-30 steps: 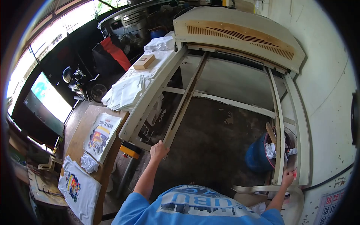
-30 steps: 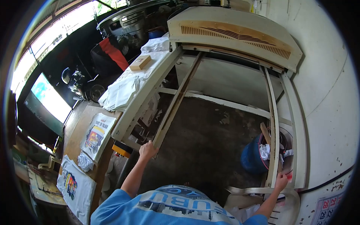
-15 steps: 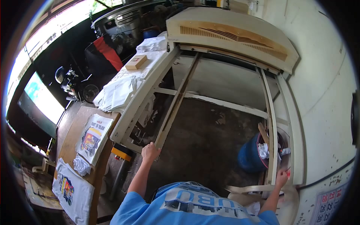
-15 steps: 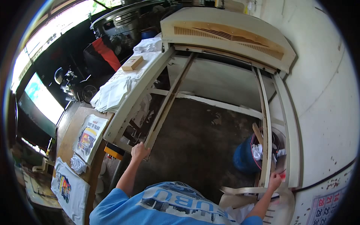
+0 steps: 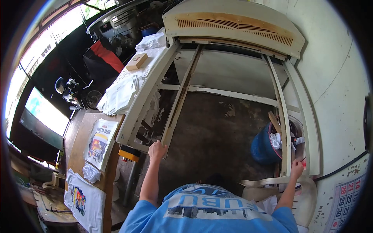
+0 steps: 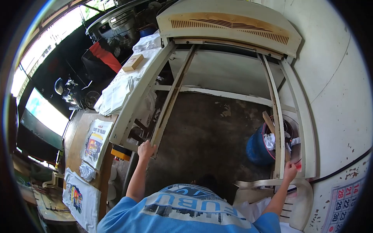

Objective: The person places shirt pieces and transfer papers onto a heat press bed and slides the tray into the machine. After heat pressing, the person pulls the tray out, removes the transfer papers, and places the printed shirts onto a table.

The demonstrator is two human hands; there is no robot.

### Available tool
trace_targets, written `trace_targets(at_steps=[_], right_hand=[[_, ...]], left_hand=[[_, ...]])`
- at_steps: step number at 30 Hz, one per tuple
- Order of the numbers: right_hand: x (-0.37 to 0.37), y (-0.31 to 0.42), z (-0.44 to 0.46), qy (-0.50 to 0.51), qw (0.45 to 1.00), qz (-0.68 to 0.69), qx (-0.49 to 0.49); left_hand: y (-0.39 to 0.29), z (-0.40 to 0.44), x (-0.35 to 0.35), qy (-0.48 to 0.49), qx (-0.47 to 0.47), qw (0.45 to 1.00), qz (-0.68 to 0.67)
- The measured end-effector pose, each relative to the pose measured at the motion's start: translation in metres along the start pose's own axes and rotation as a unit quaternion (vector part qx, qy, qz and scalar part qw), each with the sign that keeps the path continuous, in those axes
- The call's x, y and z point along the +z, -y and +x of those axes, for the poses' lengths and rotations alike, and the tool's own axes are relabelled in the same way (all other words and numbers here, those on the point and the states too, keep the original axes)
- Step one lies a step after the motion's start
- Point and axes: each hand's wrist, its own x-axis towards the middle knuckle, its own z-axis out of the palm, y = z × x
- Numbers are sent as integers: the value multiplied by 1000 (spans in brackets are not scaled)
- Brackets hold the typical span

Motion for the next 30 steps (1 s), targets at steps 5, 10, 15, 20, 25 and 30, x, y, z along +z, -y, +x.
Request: trace_targets(at_steps=[5, 10, 15, 20, 25, 30], right_hand=[[0, 0, 0, 6, 1000, 1, -6], [6, -9, 4, 15, 1000, -13, -10], [7, -14, 4, 1, 1000, -20, -16], [14, -20, 7, -1, 1000, 7, -10], [11, -15, 4, 24, 1000, -6, -13], [-7, 7, -1, 45, 999, -17, 19]], left_hand=[[4, -2, 3, -18, 17, 1000, 2], [5, 0, 7, -19, 15, 1000, -2], [8, 0, 10, -36, 23, 999, -22], [9, 5, 8, -14, 33, 999, 2], [9, 2, 9, -25, 14, 999, -17], [9, 0, 10, -11, 15, 1000, -13]])
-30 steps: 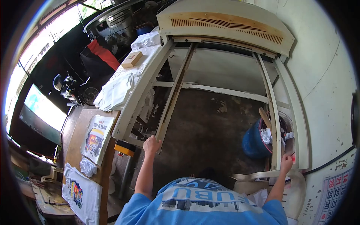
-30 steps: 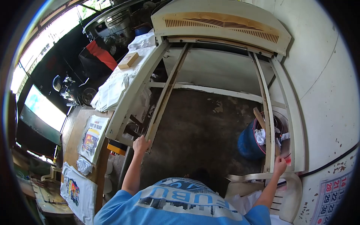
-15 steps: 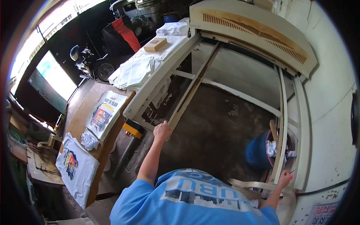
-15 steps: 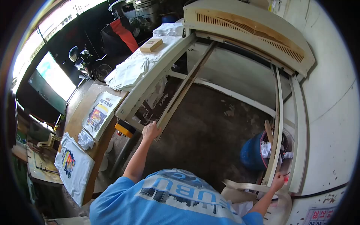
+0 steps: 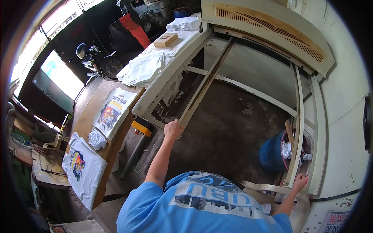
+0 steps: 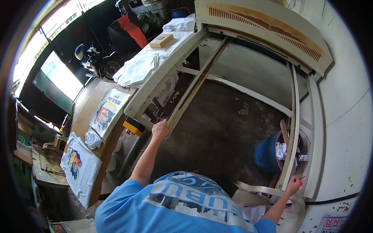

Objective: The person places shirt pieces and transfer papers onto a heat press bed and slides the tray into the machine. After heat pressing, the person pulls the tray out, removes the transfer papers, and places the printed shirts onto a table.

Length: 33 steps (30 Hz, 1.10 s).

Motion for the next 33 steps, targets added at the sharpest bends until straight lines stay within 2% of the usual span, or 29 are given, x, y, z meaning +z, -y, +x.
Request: trace_targets(at_steps=[3, 4, 6, 8, 9, 12, 13, 14, 16, 18, 19, 20, 22, 23, 24, 26, 27, 29, 30, 32, 33], right_hand=[[12, -16, 7, -21, 999, -19, -31], [12, -17, 5, -58, 996, -17, -72], [14, -11, 10, -93, 988, -3, -124], [11, -15, 8, 9, 1000, 5, -7], [7, -8, 4, -2, 1000, 6, 8], [-4, 5, -3, -12, 999, -29, -36], [5, -7, 3, 5, 1000, -11, -24], [3, -11, 2, 7, 1000, -15, -23], [3, -3, 2, 26, 1000, -15, -2], [-3, 4, -4, 12, 1000, -16, -20], [-5, 8, -5, -3, 999, -16, -36], [-5, 8, -3, -2, 999, -15, -38], [-4, 2, -3, 10, 999, -10, -42], [-2, -1, -3, 15, 999, -13, -39], [0, -1, 0, 8, 999, -23, -42], [4, -7, -1, 1, 999, -32, -43], [6, -10, 1, -1, 999, -28, -40], [9, -13, 4, -4, 999, -22, -44], [12, -17, 4, 3, 998, -28, -49], [9, -11, 9, 5, 998, -35, -58], [3, -4, 4, 8, 999, -20, -48]], left_hand=[[-6, -2, -7, 12, -20, 1000, -15], [-6, -1, -6, 2, -30, 999, -22], [-1, 0, 1, -101, 12, 992, -81], [-4, -2, -12, -75, -16, 995, -68], [-6, -4, -16, -81, -2, 993, -87], [8, 5, -3, -54, 35, 988, -141], [15, 14, 1, -38, 56, 982, -174], [23, 23, -2, -32, 85, 961, -261], [18, 17, -48, -51, 89, 988, -119], [35, 23, -64, -76, 111, 986, -101], [39, 21, -66, -95, 70, 988, -97], [42, 18, -63, -95, 67, 988, -96], [55, 8, -34, -126, -24, 989, -68], [61, -1, -11, -104, -21, 994, -32], [58, -11, -24, 53, 1, 998, 23], [57, -14, -19, -11, 0, 999, -33], [56, -12, -19, -11, 0, 999, -35], [58, -1, -27, -129, 10, 989, -71], [59, 7, -39, -137, 9, 988, -72], [52, 16, -72, -242, 26, 967, -78], [47, 21, -88, -245, 25, 966, -80]])
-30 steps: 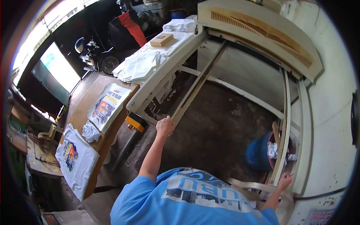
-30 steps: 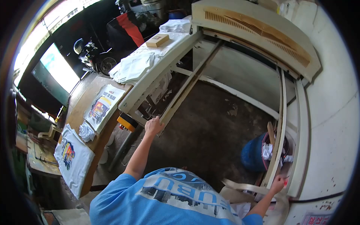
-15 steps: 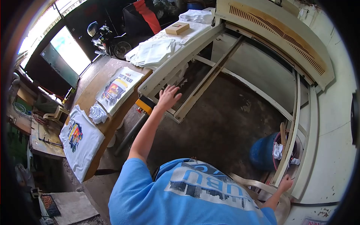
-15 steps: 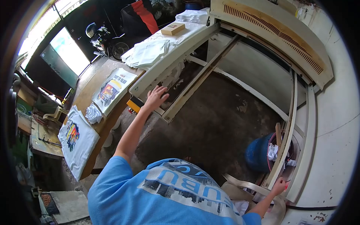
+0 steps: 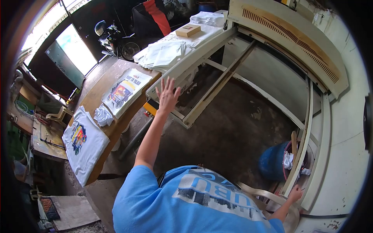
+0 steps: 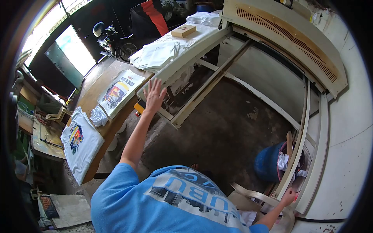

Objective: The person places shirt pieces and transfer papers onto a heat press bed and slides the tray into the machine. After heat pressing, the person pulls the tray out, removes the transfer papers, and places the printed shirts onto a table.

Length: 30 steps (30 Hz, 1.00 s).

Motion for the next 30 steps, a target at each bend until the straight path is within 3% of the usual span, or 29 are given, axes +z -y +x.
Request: trace_targets(at_steps=[3, 6, 7, 9, 13, 15, 19, 21, 23, 25, 27, 30], right_hand=[[2, 5, -4, -2, 1000, -2, 6], [-1, -6, -5, 2, 1000, -15, 9], [2, -3, -1, 11, 1000, 1, 21], [5, -5, -3, -15, 1000, -4, -14], [0, -7, 6, 4, 1000, 26, 18], [-3, 8, -5, -57, 998, -18, -34], [0, 2, -1, -7, 999, -13, 46], [0, 1, -4, -31, 1000, -7, 2], [3, -7, -1, -14, 1000, -10, 21], [10, -7, 1, -6, 999, -3, 41], [10, -11, 2, -15, 999, 5, 44], [7, -7, 0, -28, 998, 19, 43]], left_hand=[[-8, 19, -11, -51, -34, 998, 4], [-1, -1, 22, -106, -167, 977, 82], [10, -15, 43, -83, -216, 970, 66], [14, -32, 62, 120, -343, 912, 192], [18, -38, 77, 33, -317, 935, 155], [19, -33, 69, 57, -309, 941, 123], [20, -36, 70, 35, -298, 948, 107], [19, -40, 70, 55, -290, 951, 91], [24, -34, 63, 68, -292, 952, 60], [25, -21, 57, 91, -361, 928, 4], [30, -12, 51, 33, -329, 942, 52], [22, -12, 50, -41, -362, 928, 80]])
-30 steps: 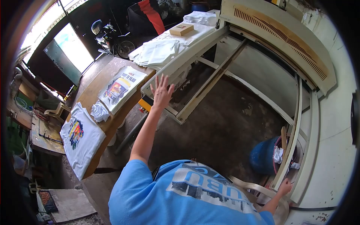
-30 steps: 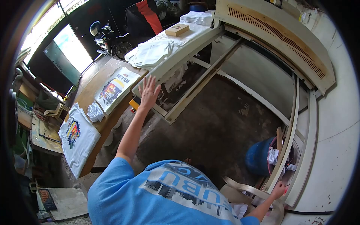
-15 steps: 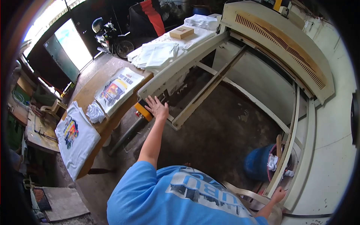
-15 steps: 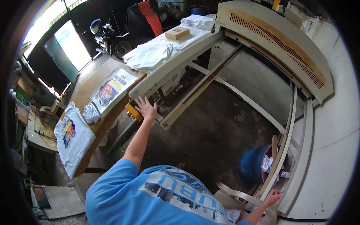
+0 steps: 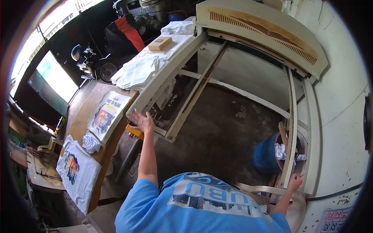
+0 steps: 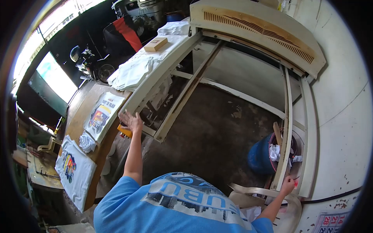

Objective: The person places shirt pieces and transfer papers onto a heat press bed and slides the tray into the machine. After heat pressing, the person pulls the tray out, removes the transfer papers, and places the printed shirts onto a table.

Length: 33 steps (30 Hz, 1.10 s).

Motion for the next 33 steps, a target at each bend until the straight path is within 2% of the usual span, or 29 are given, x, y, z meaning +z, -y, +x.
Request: trace_targets(at_steps=[1, 5, 15, 17, 19, 27, 33], right_hand=[[-1, -3, 2, -4, 1000, -1, 2], [8, -4, 6, -7, 1000, -2, -4], [-4, 2, -4, -10, 1000, 18, -10], [-5, 7, -2, -3, 1000, 17, -8], [-4, 5, -2, 0, 1000, 12, 0], [5, -1, 2, -7, 1000, 8, 5], [0, 2, -1, -12, 999, 33, 1]], left_hand=[[4, -8, 4, 2, 2, 1000, -4], [10, -1, 28, 52, -43, 989, 129], [11, -8, 21, 33, -9, 995, 93], [9, -9, 14, 69, -1, 993, 92], [12, -9, 16, 38, 2, 997, 74], [4, -7, 11, 105, 0, 991, 79], [7, -8, 14, 63, -9, 995, 79]])
